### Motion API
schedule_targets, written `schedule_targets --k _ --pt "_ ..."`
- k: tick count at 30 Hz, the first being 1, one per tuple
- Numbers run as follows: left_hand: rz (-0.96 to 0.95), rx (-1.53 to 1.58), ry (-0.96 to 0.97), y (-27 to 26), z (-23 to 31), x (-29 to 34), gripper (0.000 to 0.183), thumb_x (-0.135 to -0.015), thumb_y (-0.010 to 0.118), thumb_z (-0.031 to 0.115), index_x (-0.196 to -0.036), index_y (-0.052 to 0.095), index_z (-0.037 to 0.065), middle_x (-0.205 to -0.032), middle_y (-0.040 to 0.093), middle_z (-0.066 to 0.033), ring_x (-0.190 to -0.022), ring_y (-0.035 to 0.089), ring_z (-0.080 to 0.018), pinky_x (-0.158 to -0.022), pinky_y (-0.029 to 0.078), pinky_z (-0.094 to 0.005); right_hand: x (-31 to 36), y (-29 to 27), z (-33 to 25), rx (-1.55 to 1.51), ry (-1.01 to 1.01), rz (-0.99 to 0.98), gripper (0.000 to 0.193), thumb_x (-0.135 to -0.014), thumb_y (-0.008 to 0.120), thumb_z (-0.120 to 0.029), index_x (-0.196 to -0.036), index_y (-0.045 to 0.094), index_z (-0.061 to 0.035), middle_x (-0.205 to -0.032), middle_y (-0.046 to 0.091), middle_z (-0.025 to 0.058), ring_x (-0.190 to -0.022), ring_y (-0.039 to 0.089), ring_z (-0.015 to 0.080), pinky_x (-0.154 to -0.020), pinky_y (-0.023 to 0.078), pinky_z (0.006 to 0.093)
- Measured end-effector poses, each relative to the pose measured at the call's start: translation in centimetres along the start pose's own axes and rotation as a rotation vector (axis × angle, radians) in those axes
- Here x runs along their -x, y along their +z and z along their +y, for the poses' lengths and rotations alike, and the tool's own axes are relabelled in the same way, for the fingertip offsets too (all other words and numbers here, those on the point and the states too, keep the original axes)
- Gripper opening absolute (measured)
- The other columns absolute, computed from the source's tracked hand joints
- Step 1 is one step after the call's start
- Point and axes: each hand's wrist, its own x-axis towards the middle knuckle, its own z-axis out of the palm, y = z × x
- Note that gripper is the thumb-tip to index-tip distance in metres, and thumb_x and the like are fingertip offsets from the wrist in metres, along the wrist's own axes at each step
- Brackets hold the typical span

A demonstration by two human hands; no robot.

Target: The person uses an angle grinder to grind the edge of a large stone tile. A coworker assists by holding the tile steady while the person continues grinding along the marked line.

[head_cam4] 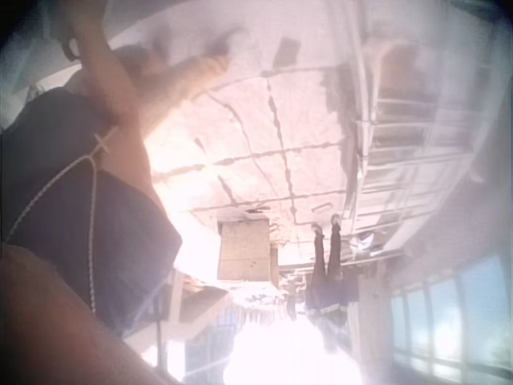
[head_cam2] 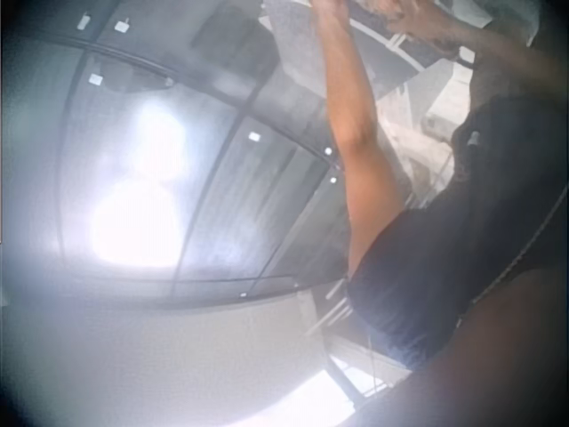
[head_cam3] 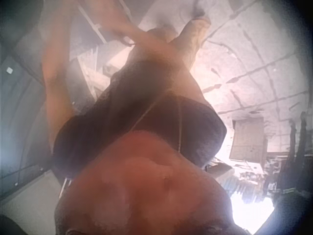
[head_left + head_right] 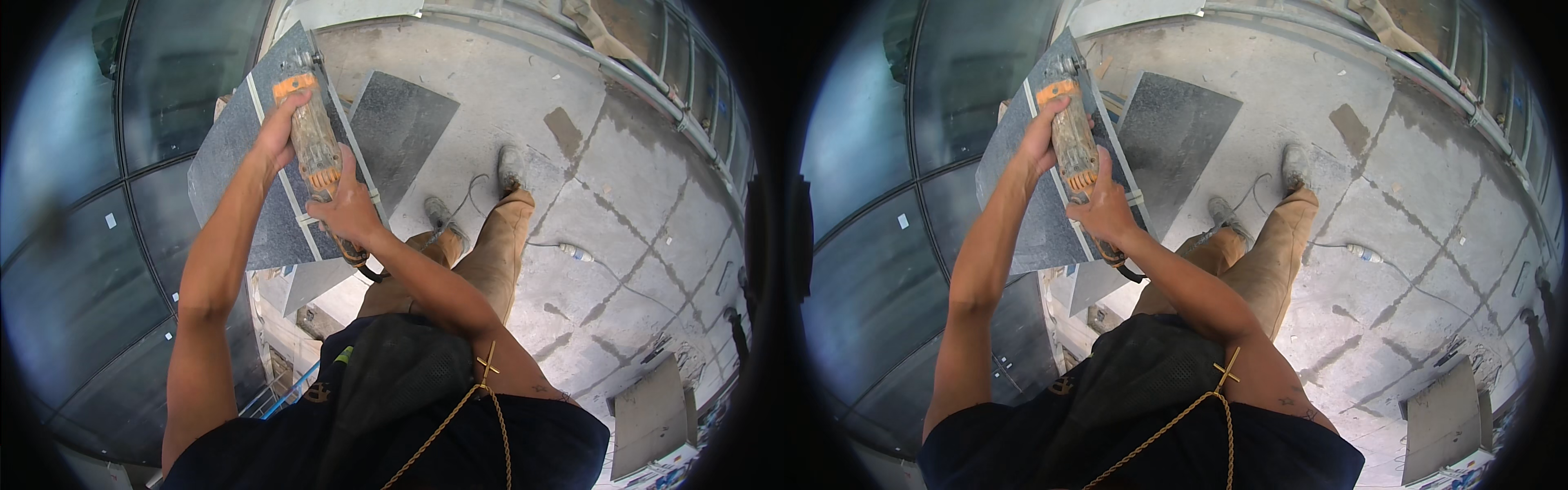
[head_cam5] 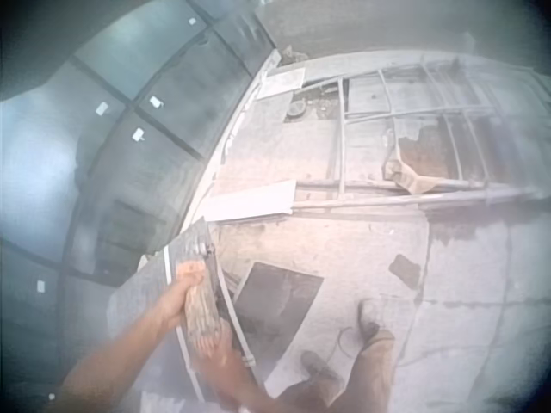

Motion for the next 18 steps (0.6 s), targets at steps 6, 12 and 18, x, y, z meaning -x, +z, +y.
schedule_targets --k 6,12,18 --pt "0.026 0.015 0.013 0.5 -0.1 0.4 0.060 -0.096 0.071 0.046 -0.133 0.057 0.000 -0.112 0.069 -0.0190 -0.106 0.070 -0.0307 -0.095 0.058 -0.0474 0.1 -0.3 -0.2 -0.037 -0.001 -0.002 0.108 -0.081 0.076 -0.007 -0.162 0.005 -0.0050 -0.101 0.071 0.0223 -0.065 0.073 0.0268 -0.058 0.059 0.0361" --pt "0.028 0.006 0.032 0.2 0.1 -0.3 0.063 -0.095 0.071 0.046 -0.133 0.056 -0.002 -0.111 0.069 -0.0197 -0.104 0.070 -0.0317 -0.095 0.058 -0.0479 -0.4 -1.2 -0.7 -0.053 -0.009 -0.019 0.109 -0.078 0.077 -0.010 -0.162 0.007 -0.0048 -0.106 0.070 0.0262 -0.073 0.073 0.0328 -0.065 0.060 0.0404" --pt "0.028 -0.022 0.032 -0.5 0.3 -1.2 0.064 -0.095 0.071 0.047 -0.131 0.056 -0.003 -0.111 0.069 -0.0202 -0.102 0.071 -0.0321 -0.094 0.059 -0.0484 -1.7 -0.8 0.7 0.054 -0.083 0.015 0.107 -0.079 0.076 -0.010 -0.161 0.007 -0.0015 -0.106 0.071 0.0246 -0.064 0.073 0.0271 -0.059 0.060 0.0366"
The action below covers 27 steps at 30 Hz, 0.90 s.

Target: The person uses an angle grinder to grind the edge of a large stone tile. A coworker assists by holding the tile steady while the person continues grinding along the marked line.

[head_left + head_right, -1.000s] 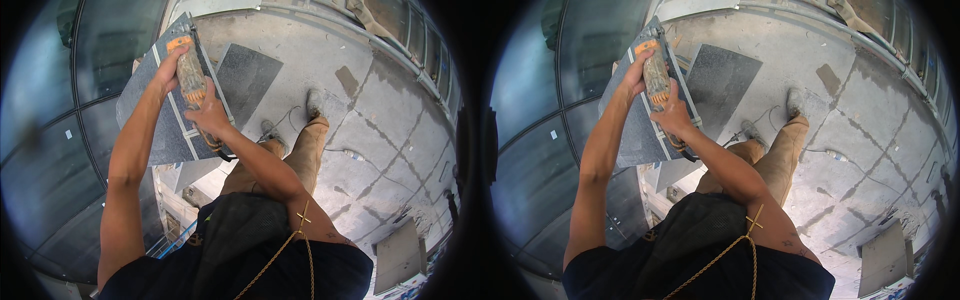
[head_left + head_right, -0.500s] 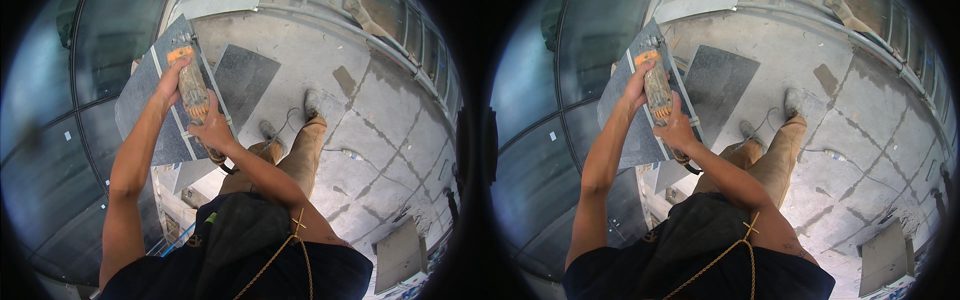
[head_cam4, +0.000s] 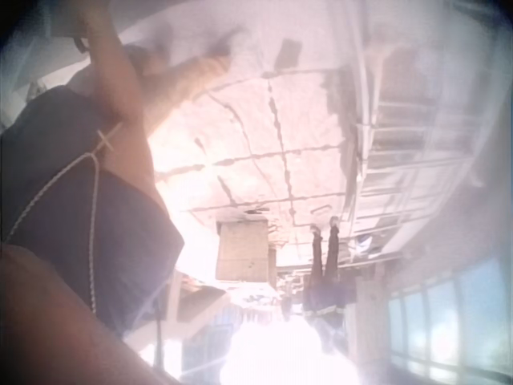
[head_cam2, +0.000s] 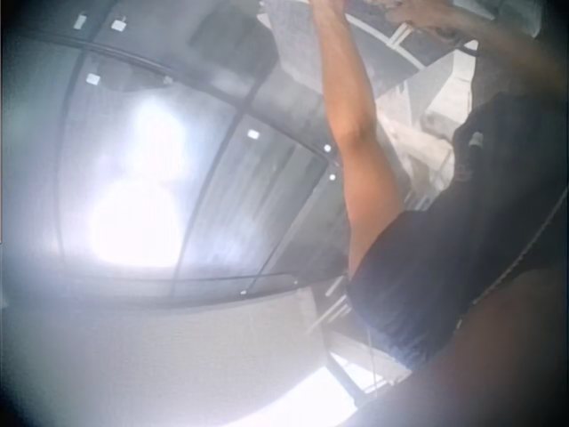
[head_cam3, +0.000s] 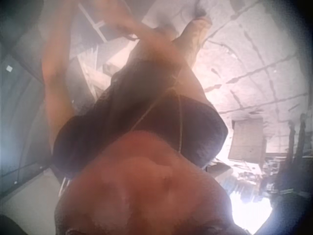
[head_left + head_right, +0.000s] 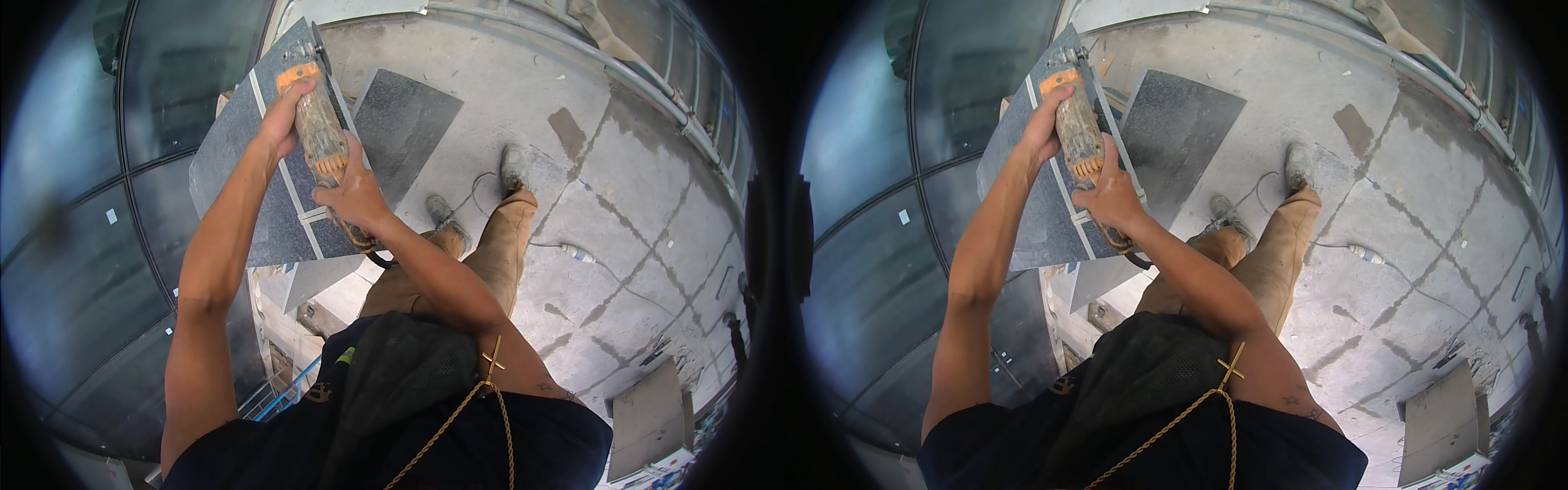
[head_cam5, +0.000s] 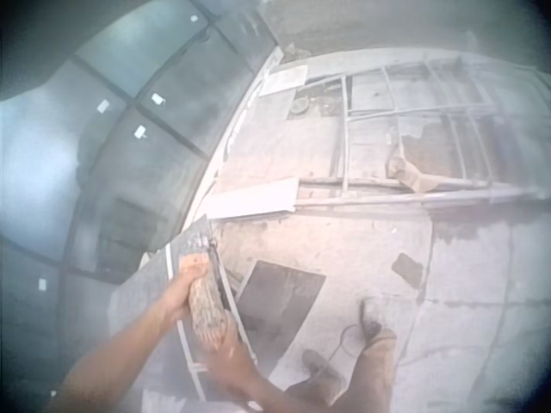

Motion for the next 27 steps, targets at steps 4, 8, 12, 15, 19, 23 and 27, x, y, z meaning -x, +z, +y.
schedule_targets --k 4,8,12,15,19,23,27 --pt "0.018 -0.011 -0.015 -0.4 0.3 -0.6 0.064 -0.095 0.071 0.048 -0.132 0.056 -0.002 -0.111 0.069 -0.0201 -0.101 0.071 -0.0320 -0.094 0.059 -0.0482 -0.3 0.0 -1.2 -0.021 0.035 -0.006 0.108 -0.079 0.076 -0.011 -0.162 0.007 -0.0013 -0.108 0.071 0.0255 -0.068 0.074 0.0276 -0.059 0.060 0.0361" --pt "-0.016 0.025 -0.074 -0.3 1.1 -1.3 0.067 -0.091 0.076 0.042 -0.140 0.054 0.003 -0.130 0.063 -0.0162 -0.119 0.062 -0.0305 -0.106 0.050 -0.0467 -1.0 -0.7 -2.4 -0.135 0.148 -0.085 0.109 -0.080 0.077 -0.011 -0.162 0.005 -0.0014 -0.111 0.070 0.0267 -0.074 0.076 0.0290 -0.060 0.061 0.0354" --pt "-0.009 0.028 -0.064 -0.7 1.0 -1.7 0.065 -0.092 0.075 0.044 -0.138 0.055 0.002 -0.123 0.065 -0.0170 -0.112 0.065 -0.0301 -0.101 0.053 -0.0469 -1.3 -0.8 -3.0 -0.129 0.192 -0.099 0.109 -0.080 0.077 -0.012 -0.162 0.005 -0.0020 -0.111 0.070 0.0262 -0.076 0.076 0.0285 -0.060 0.062 0.0354" --pt "-0.005 0.012 -0.016 -0.4 0.7 -1.5 0.063 -0.094 0.072 0.048 -0.134 0.057 0.001 -0.113 0.068 -0.0193 -0.100 0.070 -0.0305 -0.092 0.059 -0.0475 -1.1 -0.6 -2.4 -0.082 0.116 -0.050 0.109 -0.080 0.077 -0.011 -0.162 0.006 -0.0026 -0.109 0.071 0.0256 -0.074 0.075 0.0281 -0.061 0.061 0.0364" --pt "0.013 0.019 -0.008 0.1 0.2 -0.5 0.061 -0.095 0.072 0.047 -0.134 0.057 0.002 -0.113 0.068 -0.0196 -0.101 0.070 -0.0307 -0.092 0.059 -0.0476 -0.5 0.1 -0.5 -0.032 0.048 -0.007 0.107 -0.080 0.077 -0.011 -0.162 0.008 -0.0038 -0.107 0.071 0.0255 -0.073 0.075 0.0287 -0.063 0.061 0.0375" --pt "-0.002 0.013 -0.004 0.5 0.1 0.3 0.061 -0.096 0.071 0.046 -0.134 0.055 0.001 -0.113 0.068 -0.0197 -0.101 0.070 -0.0311 -0.091 0.060 -0.0474 0.4 -0.1 -0.9 -0.045 0.086 -0.027 0.107 -0.080 0.076 -0.009 -0.161 0.007 -0.0050 -0.107 0.071 0.0251 -0.070 0.074 0.0284 -0.062 0.061 0.0372" --pt "0.010 0.020 0.007 0.6 -0.4 0.9 0.059 -0.096 0.071 0.044 -0.133 0.055 0.001 -0.112 0.068 -0.0191 -0.102 0.070 -0.0311 -0.090 0.060 -0.0475 1.4 -0.4 -2.0 -0.142 0.131 -0.056 0.107 -0.080 0.075 -0.008 -0.162 0.006 -0.0057 -0.105 0.071 0.0238 -0.068 0.073 0.0272 -0.060 0.060 0.0370"
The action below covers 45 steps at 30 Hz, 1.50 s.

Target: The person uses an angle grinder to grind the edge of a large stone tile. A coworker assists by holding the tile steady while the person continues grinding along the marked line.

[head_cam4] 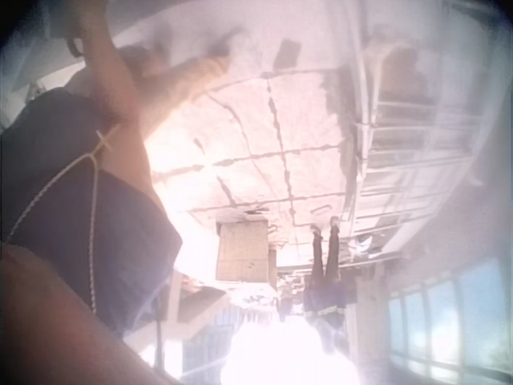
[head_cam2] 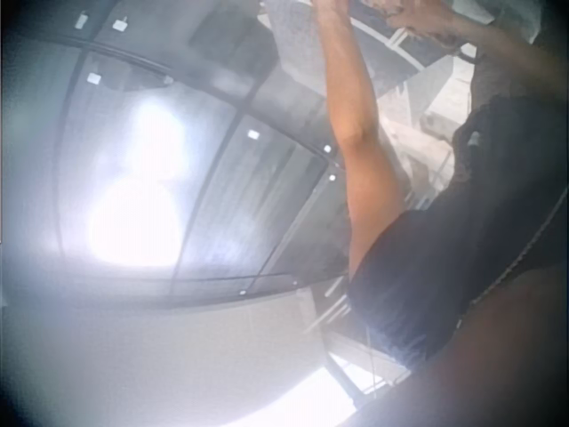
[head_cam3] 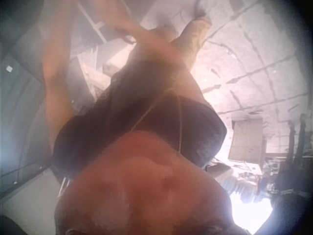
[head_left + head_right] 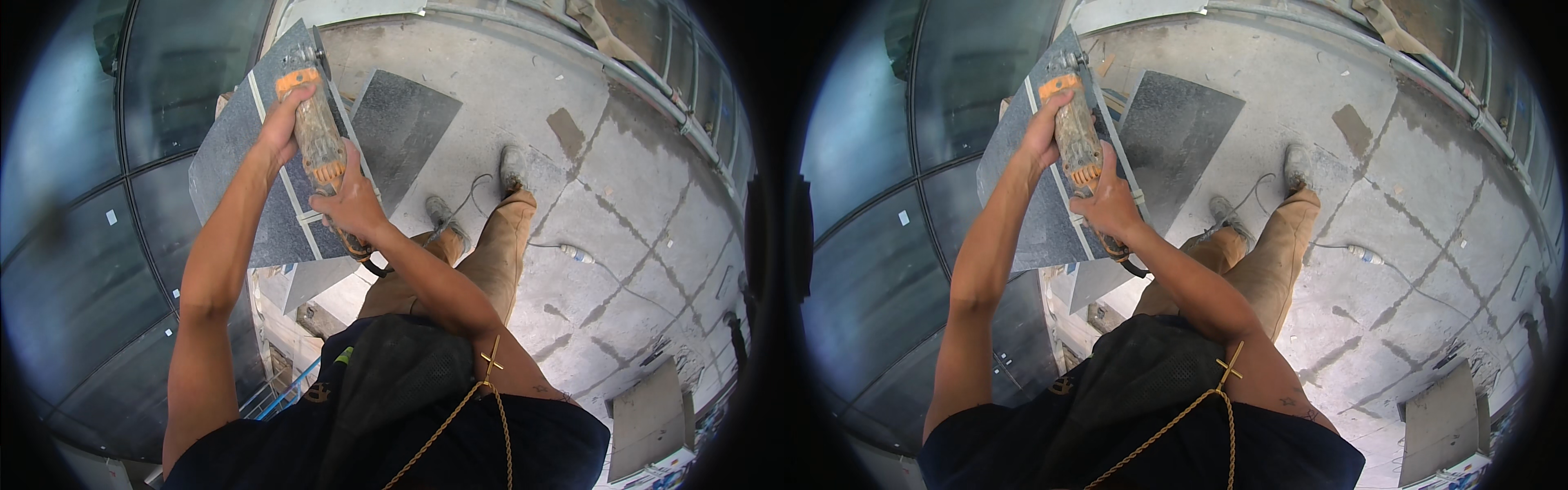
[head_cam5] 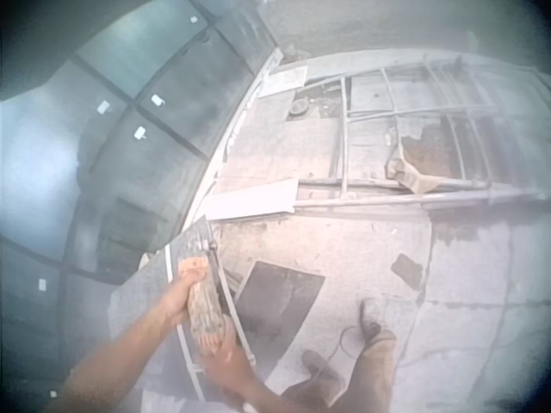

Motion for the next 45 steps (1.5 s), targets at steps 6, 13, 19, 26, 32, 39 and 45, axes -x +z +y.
schedule_targets --k 6,13,19,26,32,39,45 --pt "0.014 0.007 0.006 0.4 -0.2 0.6 0.058 -0.097 0.071 0.043 -0.133 0.055 0.001 -0.113 0.068 -0.0190 -0.104 0.070 -0.0315 -0.091 0.060 -0.0479 0.3 0.2 1.2 0.057 -0.042 0.022 0.106 -0.081 0.075 -0.006 -0.162 0.006 -0.0064 -0.103 0.070 0.0225 -0.065 0.072 0.0256 -0.058 0.059 0.0369" --pt "0.026 0.000 0.010 1.0 -0.4 1.8 0.058 -0.096 0.071 0.042 -0.133 0.056 0.000 -0.113 0.068 -0.0186 -0.106 0.069 -0.0316 -0.091 0.059 -0.0478 1.0 0.4 2.0 0.025 -0.073 0.028 0.106 -0.081 0.075 -0.006 -0.161 0.006 -0.0066 -0.100 0.070 0.0209 -0.064 0.071 0.0247 -0.057 0.059 0.0371" --pt "0.026 0.013 0.005 0.3 -0.4 0.7 0.059 -0.095 0.072 0.043 -0.131 0.057 -0.001 -0.110 0.068 -0.0180 -0.102 0.070 -0.0308 -0.089 0.059 -0.0470 0.0 0.3 2.1 0.027 -0.102 0.020 0.107 -0.080 0.075 -0.006 -0.161 0.005 -0.0052 -0.105 0.069 0.0234 -0.066 0.071 0.0256 -0.056 0.059 0.0371" --pt "0.083 -0.045 0.030 0.1 0.4 -0.2 0.057 -0.094 0.073 0.043 -0.128 0.059 0.000 -0.110 0.069 -0.0174 -0.094 0.071 -0.0304 -0.087 0.059 -0.0451 -1.7 0.0 1.7 0.031 -0.075 0.002 0.111 -0.078 0.078 -0.009 -0.161 0.004 -0.0025 -0.108 0.069 0.0266 -0.070 0.073 0.0292 -0.059 0.060 0.0374" --pt "0.092 -0.027 0.001 -0.2 1.0 -1.5 0.060 -0.093 0.074 0.045 -0.132 0.059 0.001 -0.114 0.069 -0.0164 -0.101 0.069 -0.0292 -0.092 0.057 -0.0453 -3.0 -0.2 1.0 0.039 -0.060 -0.010 0.111 -0.078 0.078 -0.011 -0.161 0.004 0.0012 -0.106 0.071 0.0255 -0.071 0.074 0.0306 -0.061 0.061 0.0376" --pt "0.098 -0.004 0.004 0.2 1.4 -1.4 0.059 -0.094 0.074 0.044 -0.132 0.060 0.002 -0.117 0.069 -0.0152 -0.104 0.068 -0.0286 -0.095 0.056 -0.0443 -2.6 -0.8 -1.2 0.015 0.052 -0.049 0.113 -0.078 0.078 -0.012 -0.162 0.003 -0.0001 -0.107 0.071 0.0257 -0.073 0.075 0.0307 -0.064 0.061 0.0391" --pt "0.117 0.015 0.011 1.2 1.2 -0.2 0.057 -0.094 0.073 0.043 -0.131 0.060 0.001 -0.114 0.069 -0.0155 -0.100 0.069 -0.0281 -0.092 0.057 -0.0446 -2.5 -0.3 1.6 0.161 -0.117 0.039 0.109 -0.079 0.077 -0.013 -0.161 0.007 -0.0010 -0.107 0.071 0.0267 -0.074 0.075 0.0302 -0.065 0.061 0.0388"
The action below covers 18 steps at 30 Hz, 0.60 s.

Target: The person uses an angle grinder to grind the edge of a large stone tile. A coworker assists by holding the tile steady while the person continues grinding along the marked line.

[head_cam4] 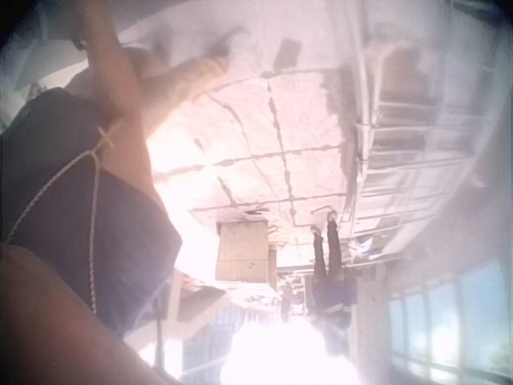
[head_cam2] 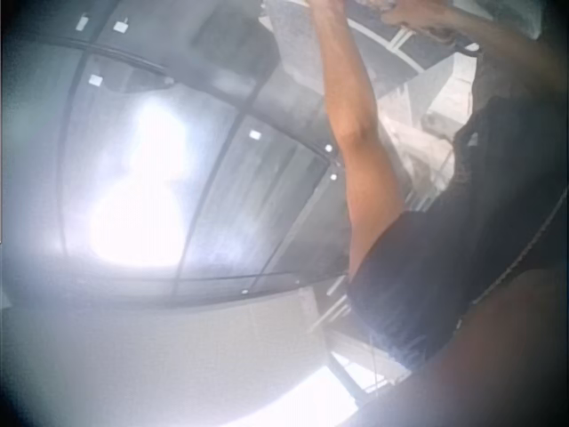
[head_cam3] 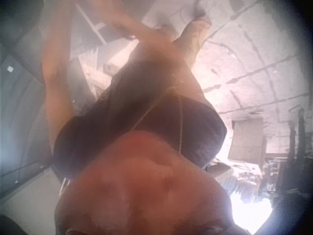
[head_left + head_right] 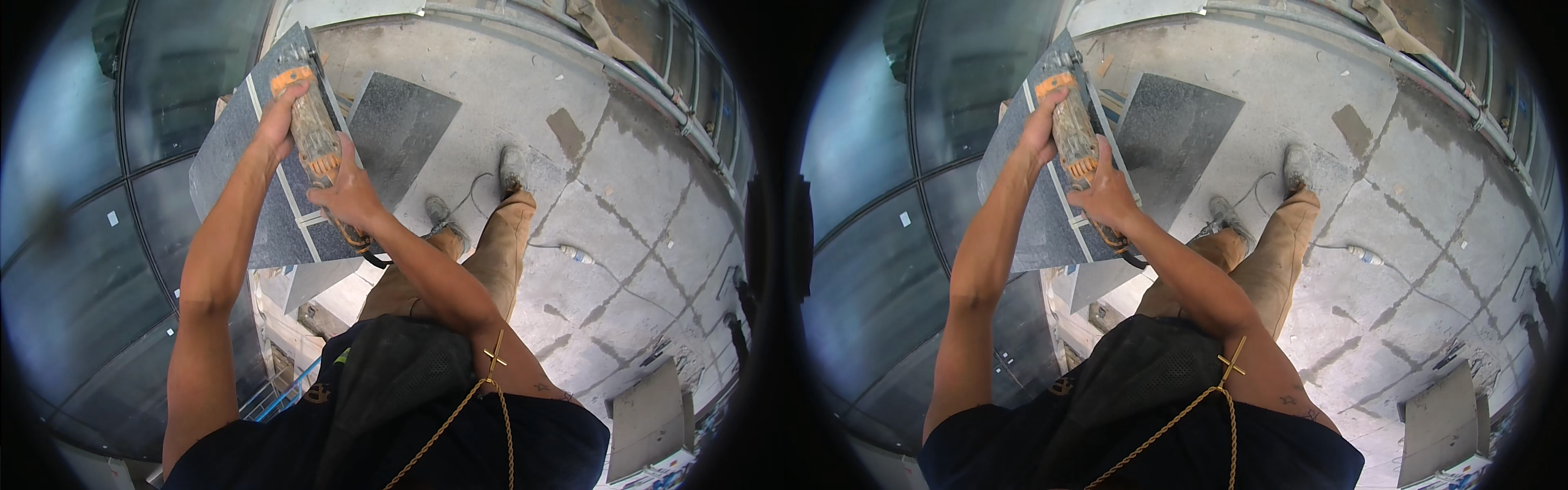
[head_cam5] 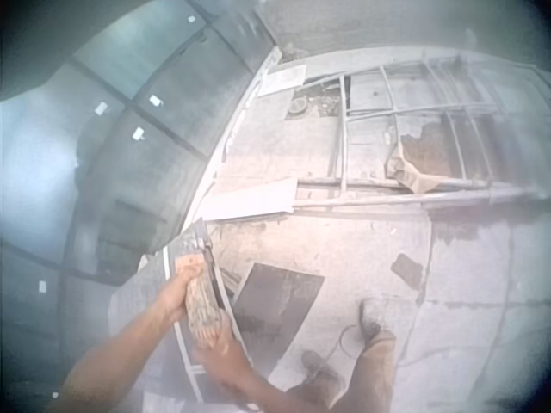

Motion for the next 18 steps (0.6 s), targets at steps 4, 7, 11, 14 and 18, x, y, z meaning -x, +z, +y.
schedule_targets --k 4,7,11,14,18 --pt "0.009 0.003 0.007 0.1 -0.3 0.6 0.057 -0.095 0.073 0.042 -0.130 0.060 0.000 -0.112 0.069 -0.0157 -0.099 0.069 -0.0281 -0.090 0.058 -0.0444 0.6 -0.2 -0.4 -0.020 0.057 -0.040 0.108 -0.079 0.077 -0.012 -0.161 0.006 -0.0013 -0.104 0.071 0.0250 -0.069 0.074 0.0287 -0.064 0.060 0.0387" --pt "-0.007 0.007 0.013 -0.3 -0.8 0.6 0.056 -0.095 0.072 0.042 -0.130 0.060 0.000 -0.110 0.069 -0.0155 -0.097 0.070 -0.0281 -0.089 0.058 -0.0442 1.2 -0.6 -1.1 -0.078 0.100 -0.073 0.112 -0.077 0.077 -0.016 -0.162 0.004 -0.0030 -0.111 0.070 0.0311 -0.088 0.074 0.0400 -0.080 0.060 0.0434" --pt "-0.013 0.006 0.017 0.2 -0.8 1.2 0.055 -0.095 0.072 0.042 -0.129 0.060 0.000 -0.109 0.069 -0.0149 -0.095 0.070 -0.0274 -0.088 0.058 -0.0434 1.7 -0.3 -0.6 -0.078 0.059 -0.042 0.110 -0.079 0.076 -0.010 -0.161 0.004 -0.0022 -0.101 0.071 0.0231 -0.064 0.072 0.0271 -0.060 0.059 0.0384" --pt "-0.014 0.014 0.014 -0.4 -1.0 1.2 0.055 -0.095 0.072 0.041 -0.129 0.060 0.000 -0.108 0.069 -0.0145 -0.095 0.070 -0.0266 -0.087 0.059 -0.0426 1.9 -0.4 -1.4 -0.125 0.098 -0.066 0.111 -0.079 0.076 -0.009 -0.161 0.002 -0.0026 -0.103 0.071 0.0234 -0.065 0.072 0.0269 -0.059 0.059 0.0377" --pt "-0.008 0.009 0.014 0.3 -0.7 1.6 0.055 -0.096 0.072 0.041 -0.129 0.059 -0.001 -0.107 0.069 -0.0143 -0.095 0.070 -0.0261 -0.087 0.059 -0.0420 1.6 0.0 -0.1 -0.042 0.052 -0.028 0.111 -0.079 0.076 -0.009 -0.162 0.003 -0.0024 -0.104 0.071 0.0236 -0.066 0.073 0.0268 -0.059 0.059 0.0374"
